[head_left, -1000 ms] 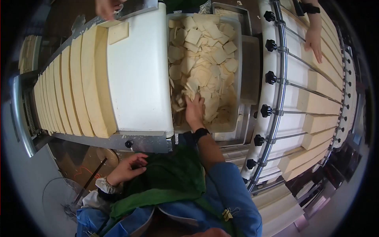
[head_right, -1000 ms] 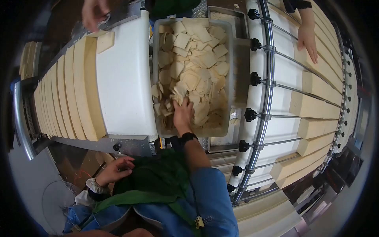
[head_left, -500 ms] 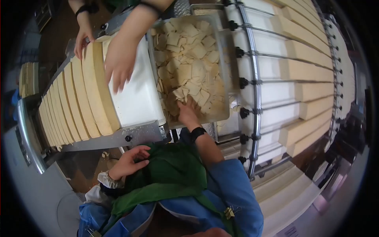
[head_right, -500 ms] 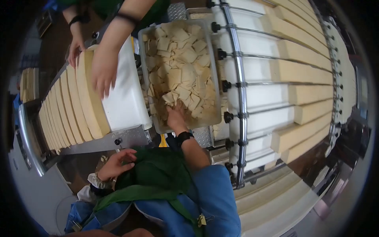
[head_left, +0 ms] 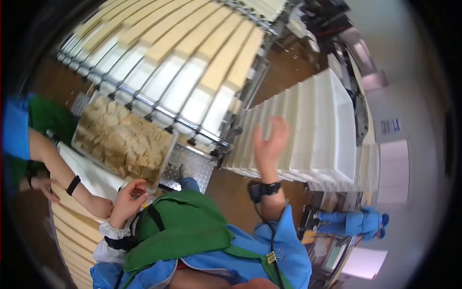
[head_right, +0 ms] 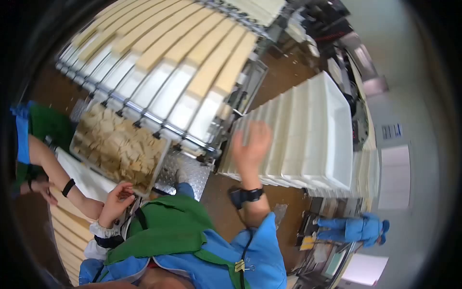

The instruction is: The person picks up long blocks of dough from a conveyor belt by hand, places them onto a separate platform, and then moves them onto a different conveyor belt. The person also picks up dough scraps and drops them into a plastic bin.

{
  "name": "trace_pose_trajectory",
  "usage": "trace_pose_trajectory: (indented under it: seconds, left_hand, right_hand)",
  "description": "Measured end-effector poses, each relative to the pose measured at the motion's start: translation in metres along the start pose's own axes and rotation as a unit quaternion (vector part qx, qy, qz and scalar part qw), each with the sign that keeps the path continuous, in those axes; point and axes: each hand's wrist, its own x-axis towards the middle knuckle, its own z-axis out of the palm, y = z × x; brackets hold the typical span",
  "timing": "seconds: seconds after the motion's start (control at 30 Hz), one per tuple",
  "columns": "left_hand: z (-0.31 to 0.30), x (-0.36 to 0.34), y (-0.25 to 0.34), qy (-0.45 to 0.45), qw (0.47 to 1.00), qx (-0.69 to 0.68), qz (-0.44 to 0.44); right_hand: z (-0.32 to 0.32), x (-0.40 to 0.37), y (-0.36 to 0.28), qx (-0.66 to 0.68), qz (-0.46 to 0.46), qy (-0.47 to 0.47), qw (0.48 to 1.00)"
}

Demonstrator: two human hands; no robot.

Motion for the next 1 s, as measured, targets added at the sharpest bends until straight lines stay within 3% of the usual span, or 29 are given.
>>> trace_pose_trajectory:
  seconds: [0.03,0.07,0.13,0.2,0.3,0.33,0.37,0.43,0.47,0.57,0.6,0.7,0.77,0.8,0.83,0.87,0.9,1.0]
  left_hand:
    - [0.006,0.009,0.008,-0.001,1.0,0.011,0.005]
    - [0.021,0.027,0.025,-0.024,0.999,-0.025,-0.013]
    - [0.037,0.048,0.041,-0.063,0.996,-0.055,-0.023]
    - [0.053,0.069,0.046,-0.092,0.994,-0.049,-0.002]
    - [0.074,0.093,0.076,-0.119,0.991,0.03,0.045]
    - [0.08,0.101,0.085,-0.126,0.988,0.067,0.059]
    - [0.087,0.108,0.095,-0.135,0.983,0.105,0.073]
    - [0.106,0.125,0.117,-0.156,0.969,0.161,0.107]
    - [0.118,0.133,0.125,-0.169,0.961,0.179,0.124]
    - [0.154,0.148,0.143,-0.226,0.937,0.201,0.174]
    - [0.166,0.154,0.151,-0.247,0.928,0.2,0.194]
    - [0.201,0.165,0.179,-0.321,0.911,0.166,0.198]
    - [0.227,0.176,0.207,-0.332,0.897,0.21,0.205]
    - [0.243,0.186,0.218,-0.346,0.899,0.162,0.216]
    - [0.26,0.197,0.226,-0.352,0.901,0.115,0.227]
    - [0.278,0.208,0.232,-0.348,0.91,0.075,0.212]
    - [0.298,0.218,0.238,-0.341,0.918,0.032,0.201]
    - [0.349,0.221,0.25,-0.306,0.944,-0.052,0.114]
  right_hand:
    - [-0.023,0.001,0.051,-0.076,0.058,0.032,0.995]
    - [-0.071,0.002,0.141,-0.278,0.171,0.087,0.941]
    - [-0.119,-0.001,0.2,-0.487,0.246,0.04,0.837]
    - [-0.155,-0.018,0.242,-0.519,0.323,-0.099,0.785]
    - [-0.172,-0.014,0.293,-0.429,0.38,-0.173,0.801]
    - [-0.176,-0.013,0.297,-0.43,0.321,-0.113,0.836]
    - [-0.18,-0.012,0.303,-0.415,0.336,-0.112,0.838]
    - [-0.187,0.012,0.284,-0.386,0.36,-0.11,0.842]
    - [-0.193,0.024,0.262,-0.393,0.294,-0.112,0.864]
    - [-0.199,0.028,0.202,-0.139,0.284,0.002,0.949]
    - [-0.199,0.011,0.208,-0.118,0.25,0.065,0.959]
    - [-0.204,-0.059,0.261,-0.382,0.148,0.128,0.903]
    - [-0.218,-0.078,0.282,-0.303,0.163,0.109,0.932]
    - [-0.215,-0.082,0.284,-0.256,0.167,0.098,0.947]
    - [-0.204,-0.083,0.279,-0.279,0.178,0.145,0.932]
    - [-0.201,-0.081,0.268,-0.275,0.128,0.154,0.94]
    - [-0.195,-0.082,0.258,-0.255,0.153,0.194,0.935]
    - [-0.215,-0.079,0.207,-0.243,0.068,0.195,0.948]
